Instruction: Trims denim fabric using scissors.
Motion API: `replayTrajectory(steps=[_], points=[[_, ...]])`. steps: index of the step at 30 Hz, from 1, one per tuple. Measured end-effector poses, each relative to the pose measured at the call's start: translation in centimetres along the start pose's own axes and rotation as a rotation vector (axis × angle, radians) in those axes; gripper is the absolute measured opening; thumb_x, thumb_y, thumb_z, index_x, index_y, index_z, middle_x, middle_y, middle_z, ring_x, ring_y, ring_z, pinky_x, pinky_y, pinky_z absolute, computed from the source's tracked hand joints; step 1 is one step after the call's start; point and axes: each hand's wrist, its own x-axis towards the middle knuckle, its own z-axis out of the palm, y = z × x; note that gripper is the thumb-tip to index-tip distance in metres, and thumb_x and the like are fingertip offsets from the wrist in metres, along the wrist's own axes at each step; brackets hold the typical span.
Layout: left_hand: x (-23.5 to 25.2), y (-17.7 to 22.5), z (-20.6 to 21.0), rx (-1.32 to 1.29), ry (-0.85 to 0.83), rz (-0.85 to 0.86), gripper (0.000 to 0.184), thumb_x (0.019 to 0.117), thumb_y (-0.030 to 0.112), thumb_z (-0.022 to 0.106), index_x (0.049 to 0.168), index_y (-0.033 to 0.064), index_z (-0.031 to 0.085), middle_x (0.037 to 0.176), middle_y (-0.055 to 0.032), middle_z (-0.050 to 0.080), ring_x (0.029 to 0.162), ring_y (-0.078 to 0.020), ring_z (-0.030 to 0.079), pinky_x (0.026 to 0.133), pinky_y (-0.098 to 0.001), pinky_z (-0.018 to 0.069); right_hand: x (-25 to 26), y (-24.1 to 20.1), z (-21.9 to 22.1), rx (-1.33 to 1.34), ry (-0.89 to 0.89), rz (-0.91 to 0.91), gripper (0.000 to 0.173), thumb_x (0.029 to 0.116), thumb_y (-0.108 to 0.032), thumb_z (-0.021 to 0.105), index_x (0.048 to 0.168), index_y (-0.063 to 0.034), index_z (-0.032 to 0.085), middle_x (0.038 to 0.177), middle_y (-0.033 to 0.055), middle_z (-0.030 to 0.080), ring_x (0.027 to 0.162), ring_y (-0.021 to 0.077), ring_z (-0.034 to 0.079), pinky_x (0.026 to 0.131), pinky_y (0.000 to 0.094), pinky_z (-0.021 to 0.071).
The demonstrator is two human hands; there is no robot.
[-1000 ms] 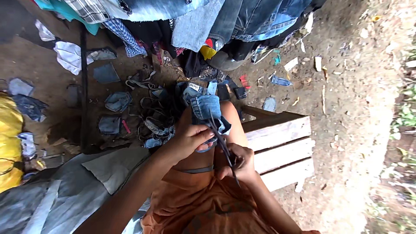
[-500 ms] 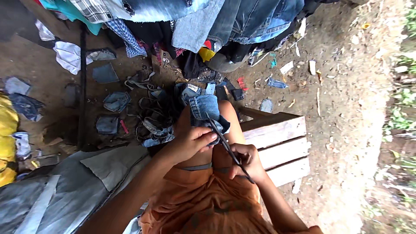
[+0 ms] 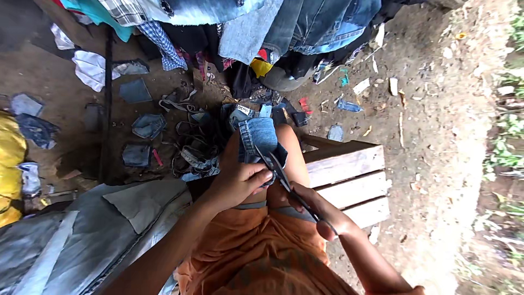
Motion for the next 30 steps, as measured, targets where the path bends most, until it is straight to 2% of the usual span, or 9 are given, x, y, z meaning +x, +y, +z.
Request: replayTrajectory(steps=[4,6,9,12,15,17,20,24,30], points=[[-0.2,0.7,0.1,0.173,0.014,-0.011,0.031,0.1089,0.027,0.048,0.097,0.0055,0.067,0.07,0.0092,0.05,0.059,0.0064,0.042,0.057,-0.0128,0.0363,0.3,-1.1,0.4,-0.088,0.137,0.061,0.084,0.0682,-0.089,0.061,0.091,-0.0085,0.059,0.068,-0.0144,0.046,0.057,-0.0112,0.039,0.051,0.0087,0.0321],[-0.2,0.8,-0.1,0.159,-0.001,-0.015,0.031,0.1087,0.026,0.048,0.098,0.0045,0.067,0.073,0.009,0.053,0.061,0.0076,0.044,0.059,-0.0117,0.0375,0.2,-1.2,0.1,-0.104,0.165,0.07,0.072,0.0732,-0.081,0.066,0.084,-0.0102,0.061,0.064,-0.0157,0.047,0.055,-0.0125,0.038,0.049,0.0081,0.0305],[-0.1,0.0,-0.3,0.017,-0.026,-0.006,0.026,0.1072,0.021,0.051,0.095,0.0057,0.068,0.074,0.0123,0.056,0.062,0.0112,0.047,0.058,-0.0075,0.0395,-0.5,-0.3,0.2,-0.115,0.182,0.024,0.058,0.0828,-0.066,0.071,0.081,-0.0091,0.065,0.061,-0.0149,0.048,0.053,-0.0131,0.038,0.048,0.0079,0.0297],[-0.3,-1.0,-0.1,-0.051,-0.075,0.003,0.024,0.1065,0.018,0.051,0.095,0.0051,0.068,0.073,0.0139,0.055,0.061,0.0121,0.046,0.057,-0.0068,0.0381,-1.7,0.6,0.9,-0.108,0.195,0.057,0.051,0.0841,-0.059,0.074,0.085,-0.0085,0.068,0.06,-0.015,0.05,0.053,-0.0139,0.038,0.048,0.0068,0.031],[-0.8,-1.8,0.1,-0.075,-0.088,0.033,0.024,0.1063,0.019,0.051,0.095,0.0044,0.067,0.073,0.0137,0.055,0.062,0.0118,0.046,0.059,-0.0071,0.0388,-2.9,1.2,1.1,0.025,0.086,0.125,0.066,0.0751,-0.069,0.075,0.101,-0.0091,0.066,0.068,-0.017,0.051,0.059,-0.0137,0.042,0.053,0.0075,0.0354],[-1.0,-2.0,0.0,-0.101,-0.076,0.057,0.024,0.1063,0.018,0.049,0.092,0.0083,0.065,0.072,0.0162,0.054,0.062,0.0123,0.046,0.059,-0.0067,0.0388,-3.8,1.4,0.6,0.065,-0.039,0.125,0.087,0.0663,-0.082,0.071,0.113,-0.0094,0.06,0.083,-0.015,0.056,0.075,-0.011,0.049,0.066,0.0103,0.0407],[-1.1,-2.0,-0.4,-0.116,-0.059,0.084,0.024,0.1065,0.018,0.048,0.089,0.0116,0.063,0.071,0.0176,0.052,0.062,0.0122,0.046,0.059,-0.0069,0.0388,-5.0,1.6,0.0,0.067,-0.13,0.068,0.099,0.0686,-0.091,0.058,0.122,-0.0071,0.057,0.1,-0.0085,0.059,0.094,-0.0065,0.052,0.081,0.0138,0.043],[-1.2,-1.9,-0.1,-0.092,-0.061,0.082,0.024,0.1068,0.019,0.048,0.089,0.0119,0.062,0.071,0.0174,0.051,0.062,0.0122,0.046,0.059,-0.0068,0.0385,-4.8,1.4,0.8,0.084,-0.082,0.028,0.097,0.0728,-0.093,0.05,0.121,-0.0096,0.059,0.089,-0.0112,0.054,0.086,-0.0065,0.05,0.077,0.0137,0.0419],[-1.6,-1.7,0.2,-0.096,-0.061,0.074,0.023,0.1068,0.018,0.048,0.092,0.0108,0.064,0.072,0.0172,0.052,0.062,0.0124,0.045,0.059,-0.0067,0.0383,-1.7,1.5,1.5,0.101,-0.053,-0.082,0.092,0.0755,-0.09,0.052,0.114,-0.0073,0.059,0.084,-0.0116,0.053,0.077,-0.0077,0.048,0.069,0.0113,0.04]])
